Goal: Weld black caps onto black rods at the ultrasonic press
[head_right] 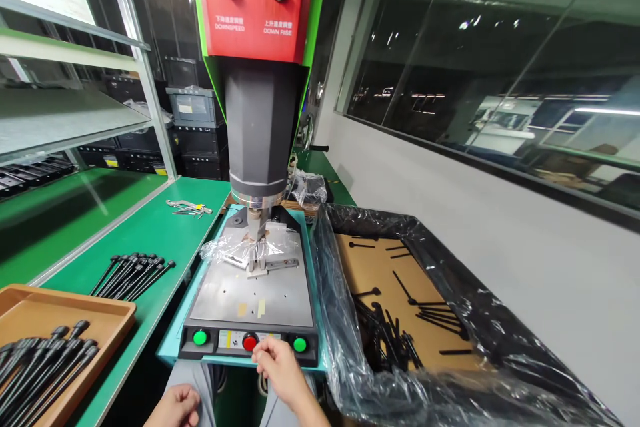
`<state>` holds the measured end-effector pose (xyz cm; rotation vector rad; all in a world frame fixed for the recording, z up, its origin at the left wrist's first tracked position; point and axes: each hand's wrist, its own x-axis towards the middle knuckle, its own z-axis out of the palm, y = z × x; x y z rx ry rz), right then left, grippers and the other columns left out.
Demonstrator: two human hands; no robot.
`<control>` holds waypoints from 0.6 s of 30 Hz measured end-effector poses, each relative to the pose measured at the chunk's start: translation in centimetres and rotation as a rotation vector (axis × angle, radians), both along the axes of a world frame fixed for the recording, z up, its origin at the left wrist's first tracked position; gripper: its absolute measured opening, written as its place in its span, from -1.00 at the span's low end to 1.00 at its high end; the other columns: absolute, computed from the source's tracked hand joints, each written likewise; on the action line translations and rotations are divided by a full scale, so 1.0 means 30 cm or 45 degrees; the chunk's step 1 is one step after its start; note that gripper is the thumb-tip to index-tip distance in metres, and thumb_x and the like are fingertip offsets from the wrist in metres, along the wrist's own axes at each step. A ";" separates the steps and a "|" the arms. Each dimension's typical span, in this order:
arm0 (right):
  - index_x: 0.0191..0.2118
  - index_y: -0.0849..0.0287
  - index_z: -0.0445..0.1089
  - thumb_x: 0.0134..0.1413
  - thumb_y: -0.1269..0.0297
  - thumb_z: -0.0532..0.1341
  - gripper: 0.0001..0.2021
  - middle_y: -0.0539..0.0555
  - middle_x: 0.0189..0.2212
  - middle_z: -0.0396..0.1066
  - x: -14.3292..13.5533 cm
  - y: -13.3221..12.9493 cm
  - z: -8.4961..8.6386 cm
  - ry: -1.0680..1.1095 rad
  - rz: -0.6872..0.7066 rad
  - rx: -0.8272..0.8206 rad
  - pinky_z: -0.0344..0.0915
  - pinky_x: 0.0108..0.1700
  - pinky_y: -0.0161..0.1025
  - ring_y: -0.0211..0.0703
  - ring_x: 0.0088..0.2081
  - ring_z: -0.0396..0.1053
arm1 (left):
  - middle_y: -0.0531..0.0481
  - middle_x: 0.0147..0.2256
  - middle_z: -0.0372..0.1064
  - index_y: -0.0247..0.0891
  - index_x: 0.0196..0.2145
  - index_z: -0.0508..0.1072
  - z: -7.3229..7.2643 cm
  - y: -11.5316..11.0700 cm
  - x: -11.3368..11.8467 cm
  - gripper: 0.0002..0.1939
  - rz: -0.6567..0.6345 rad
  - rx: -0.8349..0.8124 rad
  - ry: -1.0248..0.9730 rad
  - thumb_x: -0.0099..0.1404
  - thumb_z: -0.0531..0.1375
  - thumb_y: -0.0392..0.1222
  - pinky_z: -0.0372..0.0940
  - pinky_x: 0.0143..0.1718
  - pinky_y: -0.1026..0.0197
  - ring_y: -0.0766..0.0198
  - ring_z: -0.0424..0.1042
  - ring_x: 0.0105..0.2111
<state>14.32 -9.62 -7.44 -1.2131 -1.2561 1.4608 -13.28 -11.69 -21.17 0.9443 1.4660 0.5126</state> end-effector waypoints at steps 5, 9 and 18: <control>-0.21 0.21 0.43 -0.03 0.21 0.21 -0.74 0.03 -0.47 0.45 -0.015 0.133 0.039 -0.017 -0.069 0.059 0.22 -0.48 -0.32 -0.24 -0.53 0.33 | -0.06 -0.67 0.43 -0.22 -0.59 0.24 -0.005 0.013 -0.001 -0.57 0.048 -0.007 -0.007 -0.01 0.18 0.23 -0.21 -0.77 0.36 0.34 0.25 -0.81; -0.11 0.26 0.41 -0.01 0.14 0.16 -0.63 0.07 -0.46 0.46 -0.026 0.300 0.061 -0.136 -0.265 0.158 0.24 -0.52 -0.30 -0.20 -0.52 0.35 | -0.08 -0.68 0.43 -0.23 -0.60 0.24 -0.023 0.015 -0.006 -0.60 0.053 -0.002 -0.027 0.01 0.18 0.17 -0.20 -0.80 0.38 0.35 0.25 -0.82; -0.22 0.22 0.45 0.02 0.17 0.12 -0.71 0.14 -0.34 0.41 -0.047 0.550 0.149 -0.439 -0.610 0.437 0.26 -0.13 -0.12 -0.03 -0.29 0.36 | -0.07 -0.71 0.40 -0.23 -0.62 0.26 -0.039 0.009 -0.010 -0.58 0.101 -0.032 -0.072 -0.05 0.21 0.19 -0.20 -0.81 0.38 0.35 0.23 -0.83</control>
